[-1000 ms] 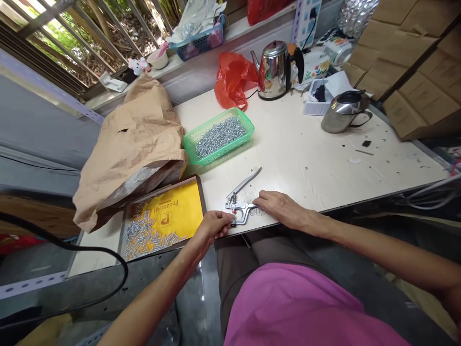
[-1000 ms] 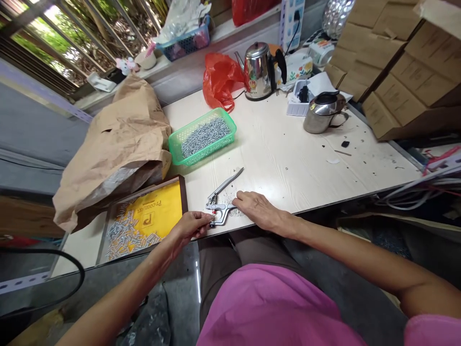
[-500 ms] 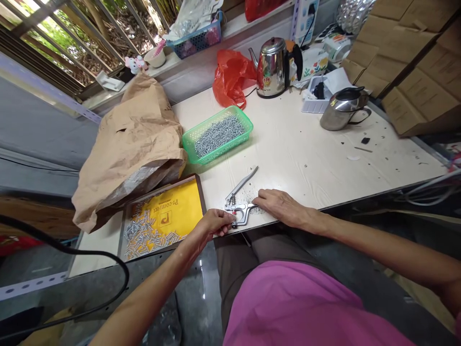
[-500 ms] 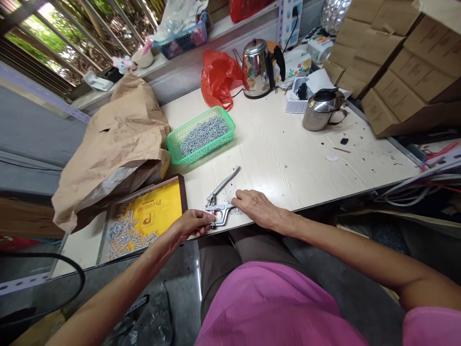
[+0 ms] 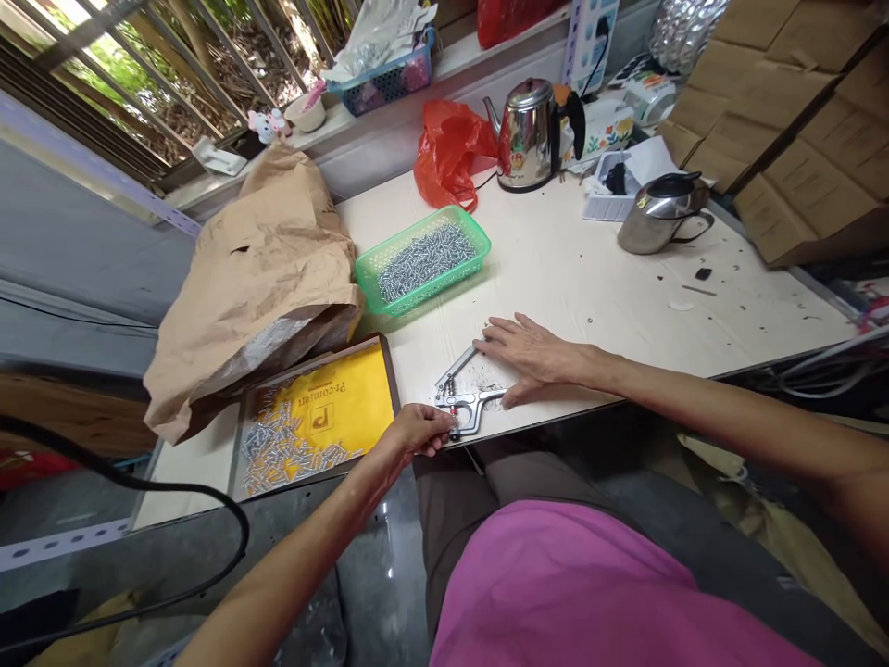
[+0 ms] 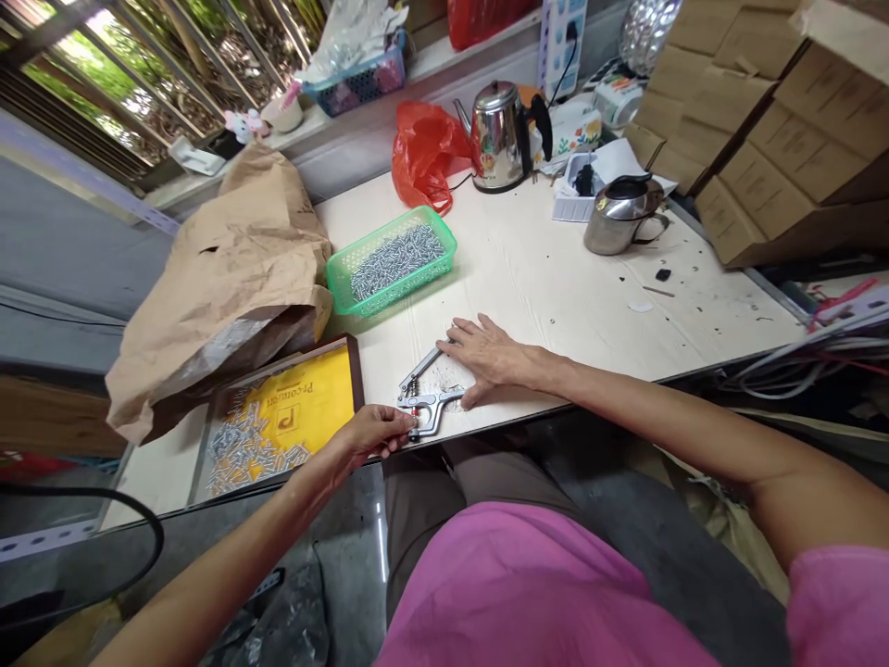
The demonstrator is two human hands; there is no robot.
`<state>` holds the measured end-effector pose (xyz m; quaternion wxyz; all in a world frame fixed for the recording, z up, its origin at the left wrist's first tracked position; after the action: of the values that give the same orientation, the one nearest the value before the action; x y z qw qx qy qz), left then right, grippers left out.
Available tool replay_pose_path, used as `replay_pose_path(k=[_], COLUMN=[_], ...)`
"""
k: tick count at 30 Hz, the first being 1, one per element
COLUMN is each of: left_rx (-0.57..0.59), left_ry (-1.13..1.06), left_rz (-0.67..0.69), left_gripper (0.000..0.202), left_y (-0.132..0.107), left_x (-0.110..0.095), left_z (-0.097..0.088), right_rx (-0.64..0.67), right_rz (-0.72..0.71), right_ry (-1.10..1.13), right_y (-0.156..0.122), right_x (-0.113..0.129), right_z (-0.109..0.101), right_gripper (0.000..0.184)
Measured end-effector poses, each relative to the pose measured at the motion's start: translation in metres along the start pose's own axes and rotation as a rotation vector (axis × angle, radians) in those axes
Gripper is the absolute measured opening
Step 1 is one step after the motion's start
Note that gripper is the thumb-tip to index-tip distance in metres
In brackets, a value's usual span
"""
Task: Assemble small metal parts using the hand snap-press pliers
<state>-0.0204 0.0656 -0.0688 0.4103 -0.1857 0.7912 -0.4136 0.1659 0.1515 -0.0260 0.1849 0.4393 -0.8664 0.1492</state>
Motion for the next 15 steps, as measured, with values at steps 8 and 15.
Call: replay_pose_path(k=[8,15], left_rx=[-0.040,-0.083], left_ry=[-0.006,0.037], left_rz=[-0.022,-0.014], left_gripper=[0.032,0.031], left_y=[-0.0033,-0.0090], left_x=[0.0005,0.0052], left_z=[0.0020,0.0036], right_rx=[-0.021,-0.015], right_rz=[0.022,0.049], right_ry=[-0.042,-0.070], right_y=[0.0007,0.0004], right_x=[0.0049,0.0087], right_z=[-0.0041,-0.0044], right_gripper=[0.085,0.066])
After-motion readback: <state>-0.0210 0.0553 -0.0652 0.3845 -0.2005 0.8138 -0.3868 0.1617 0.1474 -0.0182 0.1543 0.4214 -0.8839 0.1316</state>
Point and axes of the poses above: each hand's wrist, its own y-axis towards the middle knuckle, its own z-axis out of the palm, x = y × z, the point moved 7 cm from there along y, towards the middle knuckle, and after that the axes turned 12 degrees about y, right-handed, at the moved point
